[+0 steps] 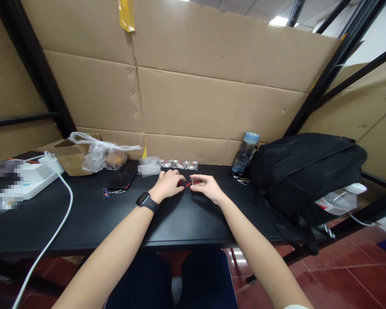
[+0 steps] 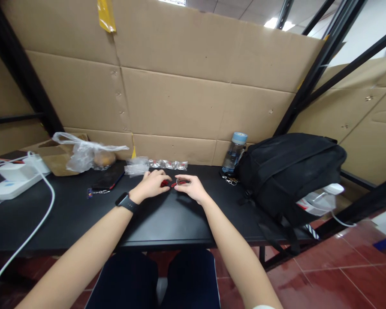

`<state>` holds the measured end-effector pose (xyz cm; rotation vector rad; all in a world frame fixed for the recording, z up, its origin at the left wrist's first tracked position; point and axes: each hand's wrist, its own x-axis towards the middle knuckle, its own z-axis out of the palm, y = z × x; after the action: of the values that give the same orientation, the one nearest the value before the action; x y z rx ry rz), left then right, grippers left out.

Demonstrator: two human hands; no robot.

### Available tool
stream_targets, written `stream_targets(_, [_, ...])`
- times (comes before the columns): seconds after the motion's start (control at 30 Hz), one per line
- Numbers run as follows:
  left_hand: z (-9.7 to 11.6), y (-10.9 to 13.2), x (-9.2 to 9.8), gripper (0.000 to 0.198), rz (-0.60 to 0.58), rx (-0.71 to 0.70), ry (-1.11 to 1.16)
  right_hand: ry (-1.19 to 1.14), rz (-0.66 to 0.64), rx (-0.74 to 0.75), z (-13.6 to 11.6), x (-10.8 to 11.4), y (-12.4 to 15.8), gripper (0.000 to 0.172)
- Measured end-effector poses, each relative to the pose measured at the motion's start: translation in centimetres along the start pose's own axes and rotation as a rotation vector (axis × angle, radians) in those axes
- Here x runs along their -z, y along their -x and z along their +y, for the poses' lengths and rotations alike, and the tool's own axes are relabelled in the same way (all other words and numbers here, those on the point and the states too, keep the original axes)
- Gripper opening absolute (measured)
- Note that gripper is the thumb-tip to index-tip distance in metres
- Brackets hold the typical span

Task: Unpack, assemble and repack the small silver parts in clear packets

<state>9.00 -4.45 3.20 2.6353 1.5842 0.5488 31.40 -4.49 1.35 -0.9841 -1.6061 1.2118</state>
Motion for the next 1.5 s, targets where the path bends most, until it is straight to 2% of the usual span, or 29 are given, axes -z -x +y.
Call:
stream_targets(0.1, [-2.4,0.8,1.5,0.041,-0.040,0.175,-0.099,0.030,-0.003,-0.015,-0.1,0.3,0.1,0.057])
stream_targets(0.23, [-6.3,1.9,3.6,0.029,-0.001,0.306,-0.143,0.031,-0.024,-0.008,-0.3,0.7,0.2,0.055])
stream_targets(0.37, [-9.2,2.4,4.3,0.029,0.011,0.422,-0.135,0.033,-0.068,-0.007,-0.4,0.8,0.2,0.056])
stream_targets(0.47, [-9.9,2.4,3.8,0.031,0.048,0.432,-0.134,0.042,-0.096,-0.011,-0.3,0.8,0.2,0.056])
stream_targets(0.6, [-10.3,2.2,3.0,0.041,0.214,0.442,-0.147,0.040,-0.121,-0.013,-0.2,0.9,0.2,0.057])
stream_targets(0.7, [-10.9,2.2,2.8,0.036,0.326,0.483,-0.110,0.059,-0.120,-0.003,-0.3,0.9,0.3,0.056])
stream_targets(0.83, [-11.9,2.5,3.5,0.028,0.424,0.544,-0.030,0.092,-0.099,0.008,-0.7,1.0,0.4,0.054])
stream_targets(0.9, [-11.9,2.7,4.2,0.025,0.474,0.524,0.010,0.074,-0.081,0.011,-1.0,1.2,0.5,0.056])
stream_targets(0.97, [-11.3,2.7,5.0,0.024,0.532,0.427,0.105,0.038,-0.050,0.010,-1.2,1.5,0.5,0.064])
stream_targets(1.03, [-9.8,2.4,5.5,0.024,0.591,0.277,0.259,0.013,-0.003,0.009,-1.4,1.9,0.4,0.072])
stream_targets(1.1, [-7.5,1.7,5.3,0.023,0.617,0.140,0.402,0.026,0.044,0.016,-1.5,2.5,0.3,0.069])
stream_targets(1.17, [-4.6,0.7,4.3,0.020,0.554,0.037,0.457,0.087,0.100,0.053,-1.4,3.2,0.1,0.058])
stream_targets(1.27, [-0.6,-0.6,1.9,0.013,0.373,-0.122,0.394,0.194,0.204,0.126,-1.1,4.5,-0.1,0.047])
stream_targets(1.33, [1.1,-1.0,0.3,0.016,0.294,-0.185,0.284,0.248,0.255,0.160,-0.9,5.3,-0.2,0.045])
stream_targets(1.4, [2.0,-1.1,-0.9,0.019,0.267,-0.186,0.142,0.296,0.276,0.187,-0.7,5.9,-0.2,0.043])
stream_targets(1.5, [2.3,-0.9,-1.6,0.024,0.227,-0.201,0.000,0.339,0.251,0.199,-0.4,6.4,-0.1,0.045])
